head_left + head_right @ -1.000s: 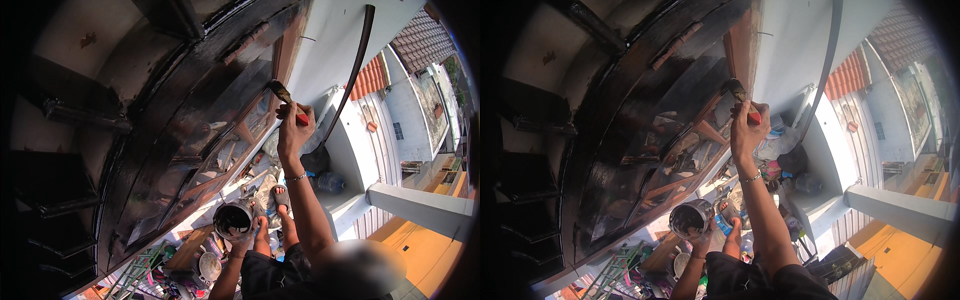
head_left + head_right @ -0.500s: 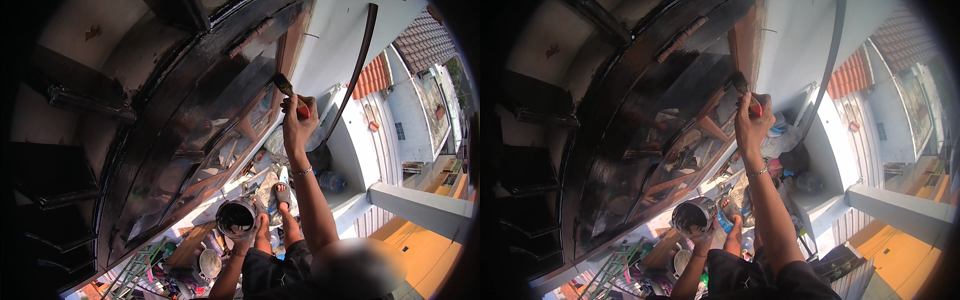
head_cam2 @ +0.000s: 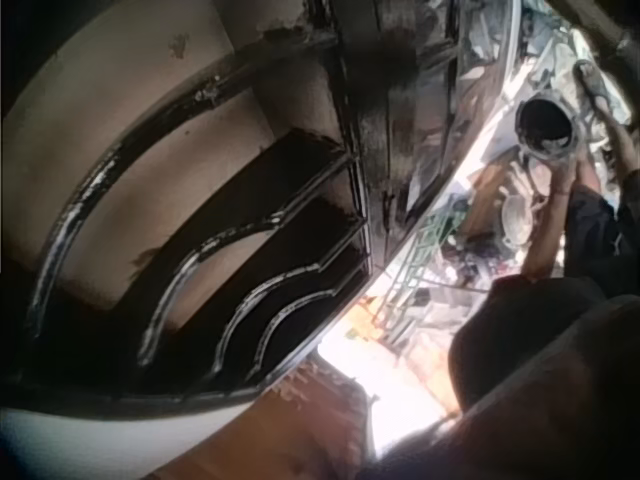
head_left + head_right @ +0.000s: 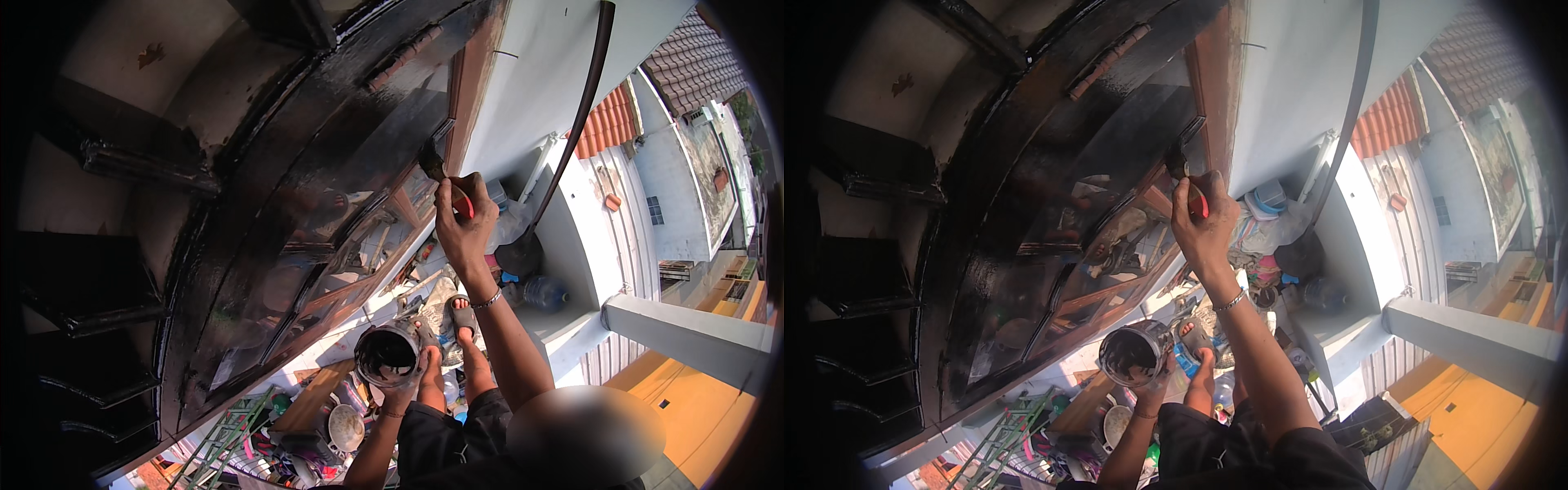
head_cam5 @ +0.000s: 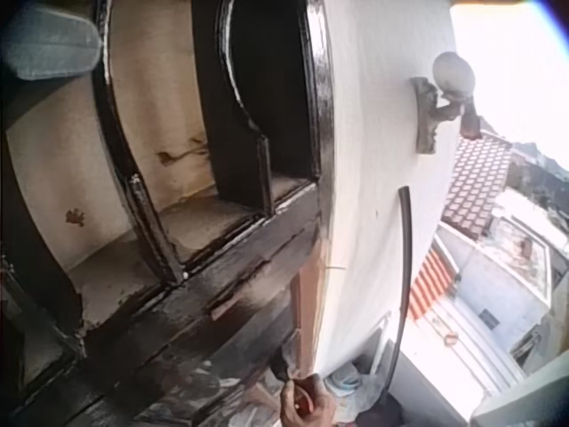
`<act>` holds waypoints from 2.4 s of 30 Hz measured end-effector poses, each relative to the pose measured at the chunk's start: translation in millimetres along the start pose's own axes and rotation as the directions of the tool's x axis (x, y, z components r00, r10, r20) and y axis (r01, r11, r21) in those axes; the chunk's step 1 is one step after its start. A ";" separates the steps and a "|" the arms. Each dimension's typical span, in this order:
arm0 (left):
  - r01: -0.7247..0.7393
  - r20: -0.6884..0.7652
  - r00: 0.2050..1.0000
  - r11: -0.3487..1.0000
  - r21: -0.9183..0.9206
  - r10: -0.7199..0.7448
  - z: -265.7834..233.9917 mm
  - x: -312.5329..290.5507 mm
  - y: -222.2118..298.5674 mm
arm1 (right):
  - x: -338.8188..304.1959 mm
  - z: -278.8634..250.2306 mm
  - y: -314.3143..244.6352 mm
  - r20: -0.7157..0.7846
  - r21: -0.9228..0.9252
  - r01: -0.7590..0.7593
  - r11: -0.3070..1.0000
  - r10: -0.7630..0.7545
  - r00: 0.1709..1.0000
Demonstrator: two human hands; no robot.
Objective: The person paints the wooden frame of a window with black paint using a brush. They repeatedly dip the brush into a paint can and apply the paint to the frame sections.
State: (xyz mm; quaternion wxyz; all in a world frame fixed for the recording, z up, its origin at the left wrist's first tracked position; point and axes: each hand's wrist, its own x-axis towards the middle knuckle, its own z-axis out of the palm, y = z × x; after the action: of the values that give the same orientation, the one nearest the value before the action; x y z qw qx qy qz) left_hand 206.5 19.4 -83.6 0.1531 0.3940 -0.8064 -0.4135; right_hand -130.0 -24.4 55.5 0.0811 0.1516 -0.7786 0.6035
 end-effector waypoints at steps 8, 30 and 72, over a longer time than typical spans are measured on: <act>-0.213 0.002 0.975 0.940 0.268 0.220 -22.6 14.7 37.3 | 20.2 -5.3 -2.3 -0.115 0.087 -0.111 0.990 0.120 0.986; 0.212 0.139 0.977 0.838 -0.503 -0.163 -6.0 -3.6 4.8 | -1.1 -10.3 -19.5 -0.103 0.048 -0.099 0.994 0.104 0.989; 0.329 0.559 0.812 -0.658 -0.678 -0.170 -26.5 -10.5 7.5 | -2.4 -7.7 -36.3 -0.078 0.028 -0.082 0.996 0.084 0.993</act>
State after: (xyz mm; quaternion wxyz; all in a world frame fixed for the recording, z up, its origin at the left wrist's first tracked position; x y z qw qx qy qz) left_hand 224.7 15.6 -60.7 0.2383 0.2560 0.1360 -0.9269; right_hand -116.0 -24.8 90.0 0.0848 0.0961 -0.7729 0.6214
